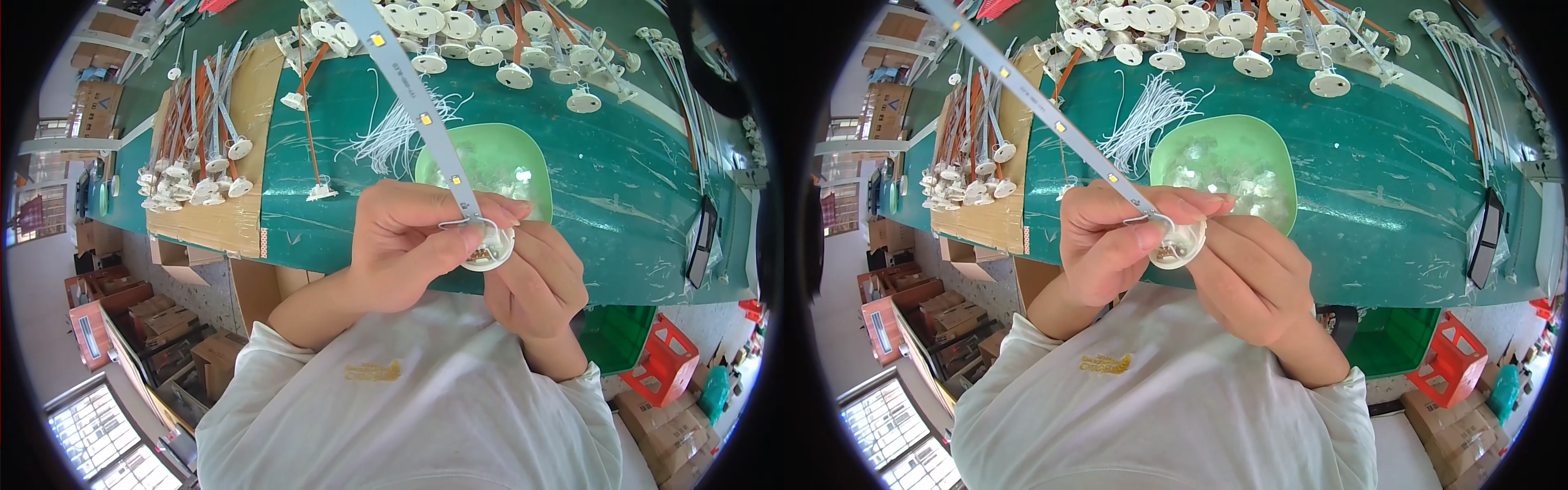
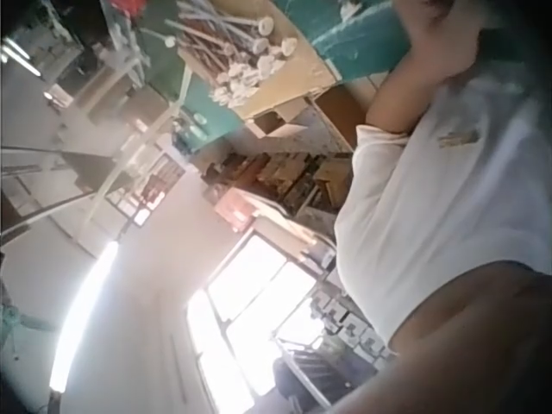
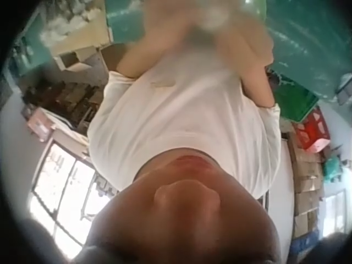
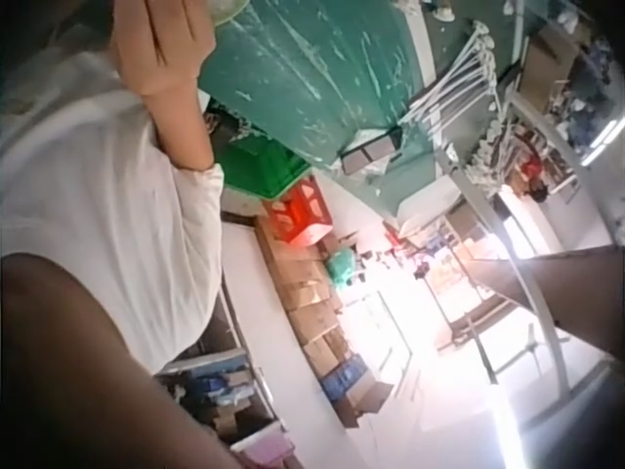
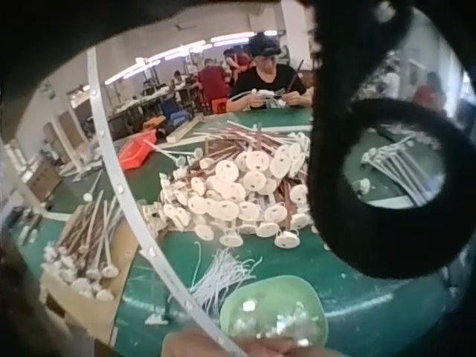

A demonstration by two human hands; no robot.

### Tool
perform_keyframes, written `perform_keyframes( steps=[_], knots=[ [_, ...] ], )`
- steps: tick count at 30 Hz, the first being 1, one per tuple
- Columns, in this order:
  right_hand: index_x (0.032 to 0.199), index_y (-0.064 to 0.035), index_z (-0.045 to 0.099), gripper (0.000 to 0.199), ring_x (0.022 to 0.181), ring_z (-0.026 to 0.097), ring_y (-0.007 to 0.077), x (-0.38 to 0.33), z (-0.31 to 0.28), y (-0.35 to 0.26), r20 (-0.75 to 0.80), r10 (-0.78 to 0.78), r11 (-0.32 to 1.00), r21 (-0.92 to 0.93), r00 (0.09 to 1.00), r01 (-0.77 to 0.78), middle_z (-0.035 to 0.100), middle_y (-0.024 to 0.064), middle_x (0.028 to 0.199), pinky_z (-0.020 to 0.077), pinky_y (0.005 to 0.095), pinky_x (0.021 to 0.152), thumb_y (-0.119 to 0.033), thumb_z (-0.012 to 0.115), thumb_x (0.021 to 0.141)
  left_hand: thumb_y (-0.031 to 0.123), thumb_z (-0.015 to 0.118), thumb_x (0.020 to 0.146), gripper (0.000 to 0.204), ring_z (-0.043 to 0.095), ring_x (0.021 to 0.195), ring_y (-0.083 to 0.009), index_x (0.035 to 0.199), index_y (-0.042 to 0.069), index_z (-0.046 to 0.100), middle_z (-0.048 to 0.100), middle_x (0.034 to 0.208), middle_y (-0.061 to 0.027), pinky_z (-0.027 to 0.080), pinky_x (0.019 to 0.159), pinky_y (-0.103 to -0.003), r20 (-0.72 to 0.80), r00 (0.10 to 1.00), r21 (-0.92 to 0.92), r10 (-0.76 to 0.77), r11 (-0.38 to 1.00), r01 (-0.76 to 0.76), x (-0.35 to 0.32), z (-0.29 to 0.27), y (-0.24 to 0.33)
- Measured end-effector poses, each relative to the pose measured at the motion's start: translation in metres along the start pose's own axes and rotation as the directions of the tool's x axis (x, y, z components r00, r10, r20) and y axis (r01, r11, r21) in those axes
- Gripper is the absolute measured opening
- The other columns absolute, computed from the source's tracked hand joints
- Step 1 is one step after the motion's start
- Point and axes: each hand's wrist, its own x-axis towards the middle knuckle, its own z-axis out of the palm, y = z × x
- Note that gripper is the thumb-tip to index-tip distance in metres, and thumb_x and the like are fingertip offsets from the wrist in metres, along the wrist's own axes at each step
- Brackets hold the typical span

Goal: Assembling LED components by gluing strips to bases and attaching wires and clips.

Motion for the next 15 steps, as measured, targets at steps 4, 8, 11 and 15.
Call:
perform_keyframes(
  steps=[4, 8, 11, 15],
  knots=[
    [0.090, 0.0055, 0.066, 0.023, 0.068, 0.064, 0.0295, -0.003, 0.001, -0.005, 0.007, 0.066, 0.998, -0.014, 0.998, -0.066, 0.067, 0.0162, 0.085, 0.0528, 0.0319, 0.060, 0.012, 0.069, 0.069, -0.004, 0.051, 0.090, 0.021, 0.064, 0.107, -0.0294, 0.105, -0.009, 0.066, 0.069, 0.104, -0.0220, 0.050, 0.093, -0.038, -0.010, 1.000, 0.030, -0.001, 1.000, 0.001, -0.001, -0.001, 0.000],
    [0.090, 0.0054, 0.066, 0.023, 0.068, 0.064, 0.0297, 0.000, 0.003, -0.007, 0.006, 0.064, 0.998, 0.001, 0.998, -0.064, 0.066, 0.0161, 0.084, 0.0529, 0.0321, 0.061, 0.012, 0.068, 0.069, 0.003, 0.050, 0.089, 0.028, 0.066, 0.103, -0.0274, 0.108, -0.010, 0.065, 0.069, 0.105, -0.0211, 0.051, 0.089, -0.035, -0.055, 0.998, -0.003, -0.008, 1.000, 0.008, -0.006, 0.001, -0.002],
    [0.090, 0.0054, 0.066, 0.021, 0.068, 0.064, 0.0298, 0.000, 0.003, -0.007, 0.002, 0.064, 0.998, 0.012, 0.998, -0.064, 0.066, 0.0162, 0.084, 0.0531, 0.0322, 0.061, 0.012, 0.067, 0.070, 0.005, 0.048, 0.085, 0.034, 0.067, 0.100, -0.0272, 0.111, -0.011, 0.063, 0.068, 0.107, -0.0213, 0.051, 0.087, -0.033, -0.013, 1.000, 0.037, 0.020, 0.999, -0.019, -0.008, -0.003, 0.000],
    [0.091, 0.0048, 0.065, 0.021, 0.069, 0.065, 0.0300, -0.002, -0.002, -0.010, 0.040, 0.076, 0.997, 0.012, 0.996, -0.077, 0.066, 0.0165, 0.086, 0.0531, 0.0324, 0.060, 0.010, 0.068, 0.072, 0.002, 0.050, 0.081, 0.040, 0.067, 0.100, -0.0344, 0.118, -0.010, 0.060, 0.066, 0.111, -0.0242, 0.053, 0.087, -0.038, 0.181, 0.977, 0.232, 0.113, 0.960, -0.154, -0.006, -0.014, 0.004]
  ],
)
